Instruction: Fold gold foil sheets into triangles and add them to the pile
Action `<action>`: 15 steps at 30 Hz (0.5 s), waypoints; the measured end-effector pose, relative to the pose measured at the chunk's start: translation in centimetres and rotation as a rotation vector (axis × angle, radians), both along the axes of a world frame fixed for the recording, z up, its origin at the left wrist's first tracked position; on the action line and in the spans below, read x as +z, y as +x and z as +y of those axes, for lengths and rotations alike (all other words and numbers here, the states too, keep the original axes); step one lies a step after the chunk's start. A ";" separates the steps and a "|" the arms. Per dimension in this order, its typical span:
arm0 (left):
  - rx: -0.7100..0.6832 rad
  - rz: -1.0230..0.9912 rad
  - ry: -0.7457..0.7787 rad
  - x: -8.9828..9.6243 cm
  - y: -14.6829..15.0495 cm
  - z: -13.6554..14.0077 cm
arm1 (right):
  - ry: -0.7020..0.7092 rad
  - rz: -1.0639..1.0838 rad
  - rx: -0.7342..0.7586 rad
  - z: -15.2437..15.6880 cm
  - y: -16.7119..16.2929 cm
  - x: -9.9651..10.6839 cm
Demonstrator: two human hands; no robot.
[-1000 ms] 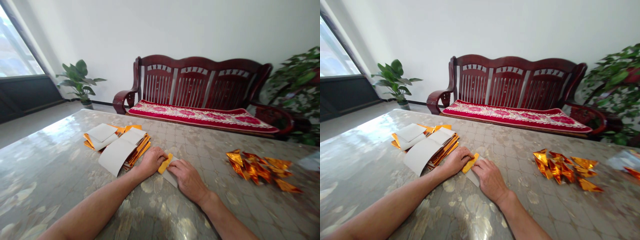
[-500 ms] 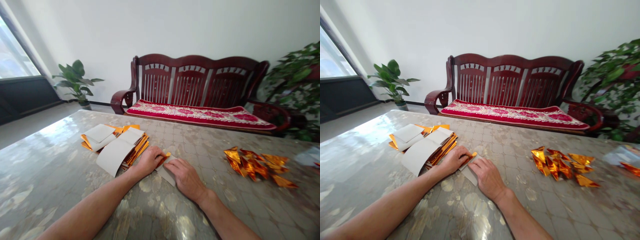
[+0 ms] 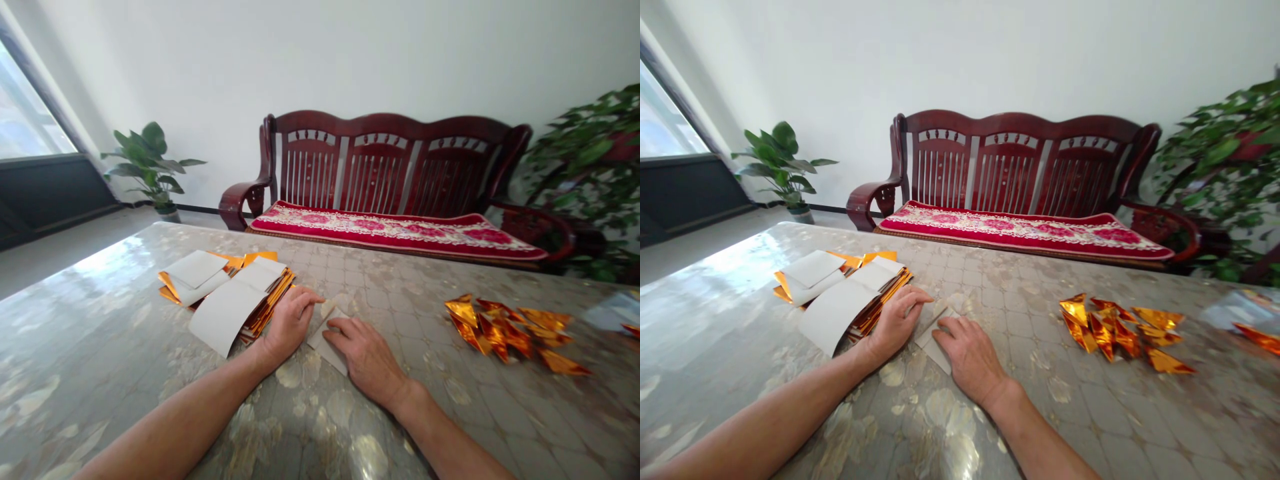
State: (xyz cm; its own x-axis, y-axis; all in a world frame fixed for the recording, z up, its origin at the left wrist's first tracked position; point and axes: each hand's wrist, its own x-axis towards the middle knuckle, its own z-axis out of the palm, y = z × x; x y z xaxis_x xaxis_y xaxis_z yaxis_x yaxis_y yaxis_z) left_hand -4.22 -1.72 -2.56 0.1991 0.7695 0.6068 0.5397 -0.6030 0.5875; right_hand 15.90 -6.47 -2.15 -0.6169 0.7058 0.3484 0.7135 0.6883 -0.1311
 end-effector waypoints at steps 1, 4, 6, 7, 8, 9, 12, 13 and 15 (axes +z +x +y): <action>-0.029 -0.025 0.060 0.3 -0.1 -0.7 | 0.005 -0.005 0.007 0.0 0.0 -0.1; -0.185 0.048 0.099 1.0 0.0 -3.0 | 0.009 -0.026 -0.026 0.0 -0.1 -0.2; -0.265 0.166 0.029 1.1 0.5 -4.3 | 0.008 -0.031 -0.105 0.0 -0.2 -0.2; -0.264 0.230 -0.010 1.0 0.9 -4.7 | 0.006 -0.028 -0.147 0.0 -0.3 -0.3; -0.247 0.293 -0.040 1.0 1.3 -5.0 | 0.001 -0.022 -0.180 0.0 -0.3 -0.3; -0.212 0.354 -0.067 0.9 1.7 -5.2 | -0.008 -0.014 -0.200 0.0 -0.4 -0.2; -0.094 0.512 -0.122 0.7 2.5 -4.9 | -0.063 0.024 -0.234 0.1 -0.2 0.0; -0.072 0.553 -0.134 0.7 2.6 -4.8 | -0.089 0.037 -0.240 0.2 0.0 0.3; -0.059 0.616 -0.143 0.9 2.5 -4.6 | -0.153 0.049 -0.222 0.4 0.8 0.9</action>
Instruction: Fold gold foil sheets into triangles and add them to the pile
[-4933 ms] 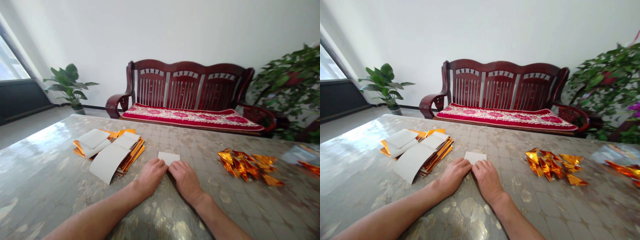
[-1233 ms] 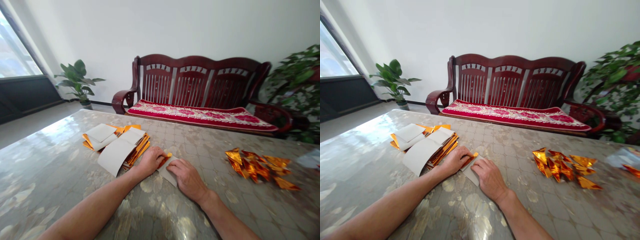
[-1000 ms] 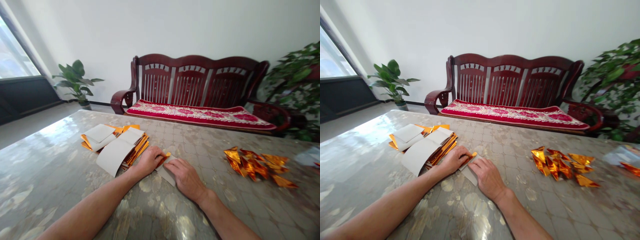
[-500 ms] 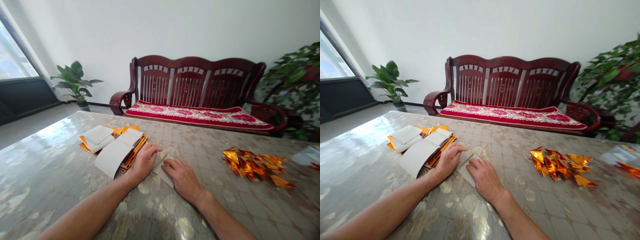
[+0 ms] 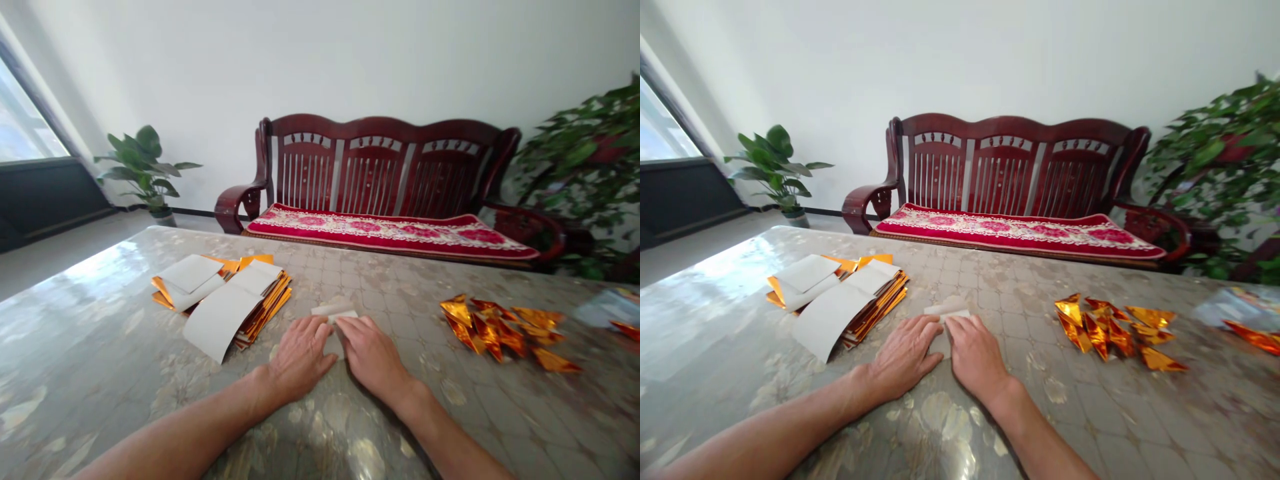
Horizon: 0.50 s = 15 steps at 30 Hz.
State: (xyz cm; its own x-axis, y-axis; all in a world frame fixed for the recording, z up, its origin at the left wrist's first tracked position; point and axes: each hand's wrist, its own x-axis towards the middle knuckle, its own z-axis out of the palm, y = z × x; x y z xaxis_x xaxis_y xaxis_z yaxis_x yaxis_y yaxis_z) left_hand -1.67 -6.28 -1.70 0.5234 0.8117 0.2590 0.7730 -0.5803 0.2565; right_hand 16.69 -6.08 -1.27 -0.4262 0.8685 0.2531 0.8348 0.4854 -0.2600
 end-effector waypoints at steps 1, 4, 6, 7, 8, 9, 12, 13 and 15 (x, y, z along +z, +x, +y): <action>-0.005 0.023 0.002 0.1 -0.1 0.1 | -0.038 0.001 0.033 0.2 0.5 0.4; -0.023 0.063 0.018 0.5 -0.4 0.0 | -0.134 -0.037 0.200 0.7 2.2 1.5; -0.038 0.074 0.024 0.8 -0.4 0.0 | -0.139 -0.052 0.223 0.9 2.9 1.8; -0.044 0.079 0.027 1.0 -0.4 0.0 | -0.126 -0.056 0.218 1.0 3.1 1.9; -0.046 0.087 0.031 1.1 -0.3 0.0 | -0.102 -0.059 0.208 1.0 3.1 1.8; -0.044 0.098 0.036 1.1 -0.2 0.0 | -0.074 -0.063 0.200 1.0 3.0 1.6; -0.010 0.148 0.049 1.1 0.2 0.1 | 0.009 -0.074 0.190 1.0 2.3 0.8; 0.001 0.164 0.053 1.0 0.3 0.1 | 0.026 -0.075 0.189 1.1 2.2 0.5; 0.015 0.187 0.063 0.8 0.4 0.3 | 0.042 -0.065 0.181 1.2 1.9 0.3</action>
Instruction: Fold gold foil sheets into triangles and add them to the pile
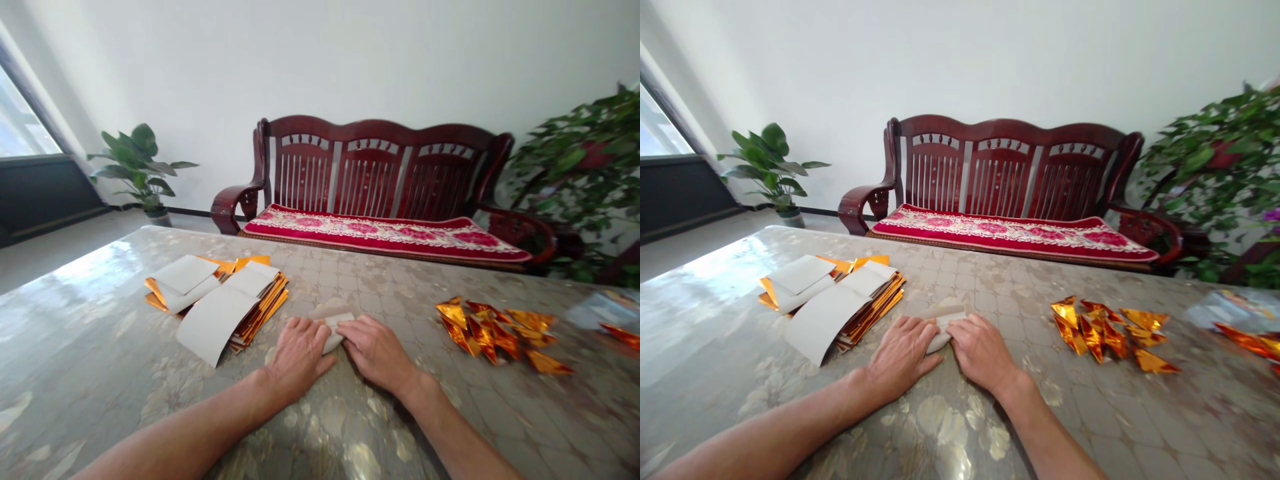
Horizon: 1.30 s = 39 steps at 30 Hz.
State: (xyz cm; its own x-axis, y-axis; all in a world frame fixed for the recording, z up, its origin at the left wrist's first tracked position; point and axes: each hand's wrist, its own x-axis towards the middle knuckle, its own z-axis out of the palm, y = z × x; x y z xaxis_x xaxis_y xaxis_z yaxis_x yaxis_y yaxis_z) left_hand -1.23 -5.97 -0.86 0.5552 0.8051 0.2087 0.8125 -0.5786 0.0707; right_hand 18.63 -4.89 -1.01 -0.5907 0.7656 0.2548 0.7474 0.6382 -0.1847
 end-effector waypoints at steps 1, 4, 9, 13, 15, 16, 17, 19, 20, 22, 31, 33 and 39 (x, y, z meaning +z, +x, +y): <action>0.002 0.009 0.005 -0.1 0.0 0.1 | -0.001 0.010 -0.006 0.1 0.0 0.0; 0.000 0.021 0.009 -0.3 -0.3 0.8 | -0.021 0.046 -0.024 0.2 0.3 0.2; 0.017 -0.022 0.021 -0.3 -1.0 1.5 | -0.090 0.098 -0.039 0.2 1.6 0.8; -0.029 -0.050 0.052 -0.3 -1.2 1.3 | -0.189 0.214 -0.123 0.7 2.0 0.4; -0.010 -0.078 0.039 -0.3 -1.1 1.3 | -0.196 0.231 -0.187 1.1 1.8 -0.1; 0.013 -0.098 0.027 -0.3 -1.1 1.4 | -0.187 0.227 -0.217 1.4 1.6 -0.3; 0.039 -0.119 0.013 -0.3 -1.1 1.5 | -0.172 0.225 -0.244 1.6 1.3 -0.5; 0.081 -0.150 -0.011 -0.3 -1.0 1.8 | -0.144 0.245 -0.271 2.0 0.9 -0.8; 0.095 -0.158 -0.018 -0.3 -1.0 1.9 | -0.136 0.263 -0.274 2.2 0.7 -0.8; 0.117 -0.168 -0.022 -0.3 -0.9 2.1 | -0.134 0.299 -0.268 2.5 0.6 -0.9; 0.202 -0.216 -0.070 -0.9 -0.9 2.6 | -0.154 0.363 -0.252 3.0 0.9 -1.0; 0.210 -0.232 -0.098 -0.9 -0.9 2.7 | -0.144 0.332 -0.304 3.0 0.7 -1.0; 0.234 -0.322 -0.157 -0.9 -1.0 2.8 | -0.094 0.256 -0.384 2.8 -0.1 -1.2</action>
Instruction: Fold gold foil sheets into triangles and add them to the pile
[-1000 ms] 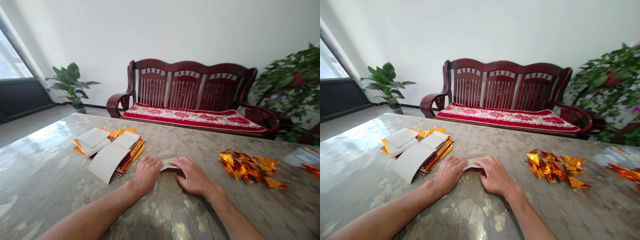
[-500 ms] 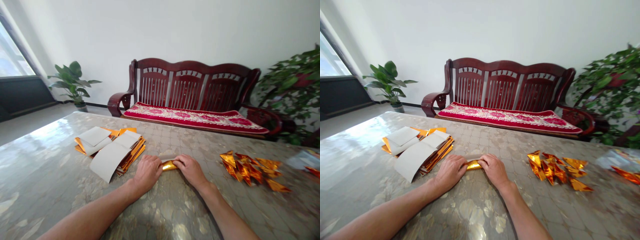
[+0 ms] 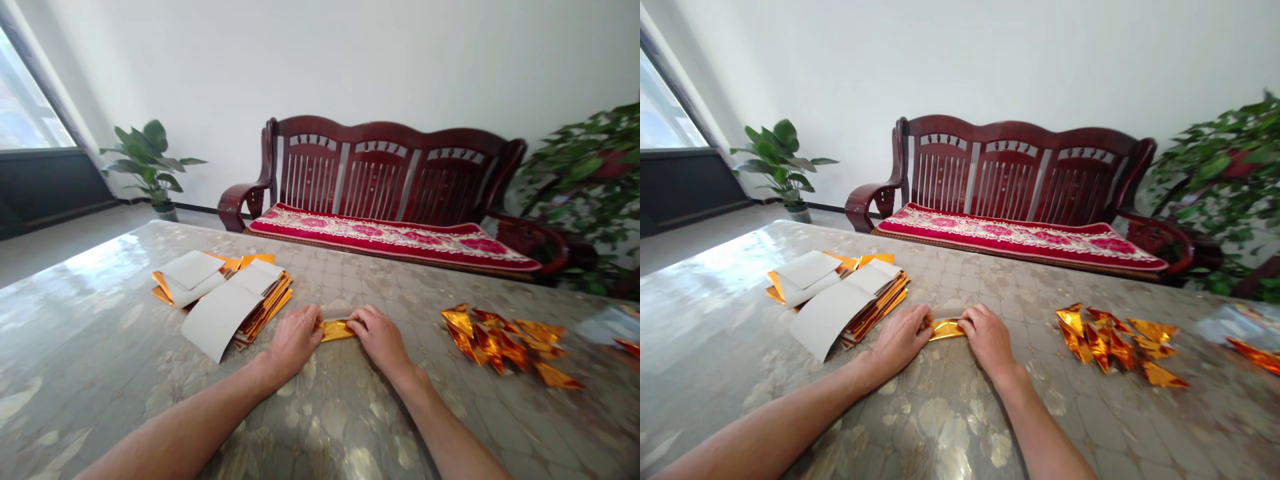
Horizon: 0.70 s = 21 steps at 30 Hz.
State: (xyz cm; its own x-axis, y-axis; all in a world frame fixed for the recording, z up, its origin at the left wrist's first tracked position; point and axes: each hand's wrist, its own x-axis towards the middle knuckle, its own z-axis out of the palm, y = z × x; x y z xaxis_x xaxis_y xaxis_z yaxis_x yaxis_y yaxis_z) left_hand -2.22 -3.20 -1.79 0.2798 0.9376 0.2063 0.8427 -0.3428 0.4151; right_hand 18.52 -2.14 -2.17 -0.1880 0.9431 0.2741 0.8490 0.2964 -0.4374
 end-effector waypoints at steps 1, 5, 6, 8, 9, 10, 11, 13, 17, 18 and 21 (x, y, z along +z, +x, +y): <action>0.002 -0.019 -0.006 -0.1 0.0 0.0 | 0.004 -0.007 -0.001 0.0 -0.1 0.0; 0.006 -0.055 -0.024 -0.3 -0.2 0.2 | 0.020 -0.028 0.004 -0.2 -0.1 -0.1; 0.007 -0.053 -0.025 -0.3 -0.2 0.3 | 0.025 -0.034 0.007 -0.2 -0.1 -0.2; 0.013 -0.045 -0.020 -0.3 -0.3 0.3 | 0.035 -0.049 0.007 -0.1 -0.2 -0.2; 0.017 -0.038 -0.018 -0.4 -0.3 0.4 | 0.040 -0.058 0.006 -0.1 -0.2 -0.3; 0.023 -0.030 -0.018 -0.4 -0.3 0.4 | 0.046 -0.066 0.002 -0.1 -0.2 -0.3; 0.032 -0.023 -0.020 -0.4 -0.3 0.5 | 0.052 -0.074 -0.001 -0.1 -0.3 -0.3; 0.049 -0.010 -0.034 -0.3 -0.2 0.6 | 0.060 -0.085 -0.002 0.0 -0.3 -0.3; 0.077 0.009 -0.054 0.0 -0.2 0.7 | 0.058 -0.085 -0.003 -0.1 -0.3 -0.4; 0.080 0.012 -0.055 0.1 -0.2 0.7 | 0.058 -0.084 -0.003 -0.1 -0.3 -0.4; 0.081 0.017 -0.062 0.3 -0.2 0.8 | 0.065 -0.075 0.001 -0.1 -0.3 -0.5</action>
State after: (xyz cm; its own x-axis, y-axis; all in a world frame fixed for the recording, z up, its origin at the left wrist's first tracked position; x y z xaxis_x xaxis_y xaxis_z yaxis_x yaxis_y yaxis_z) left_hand -2.37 -2.43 -1.48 0.2060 0.9681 0.1427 0.8737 -0.2476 0.4187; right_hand 18.24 -2.19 -2.66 -0.2111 0.9236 0.3201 0.8783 0.3229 -0.3525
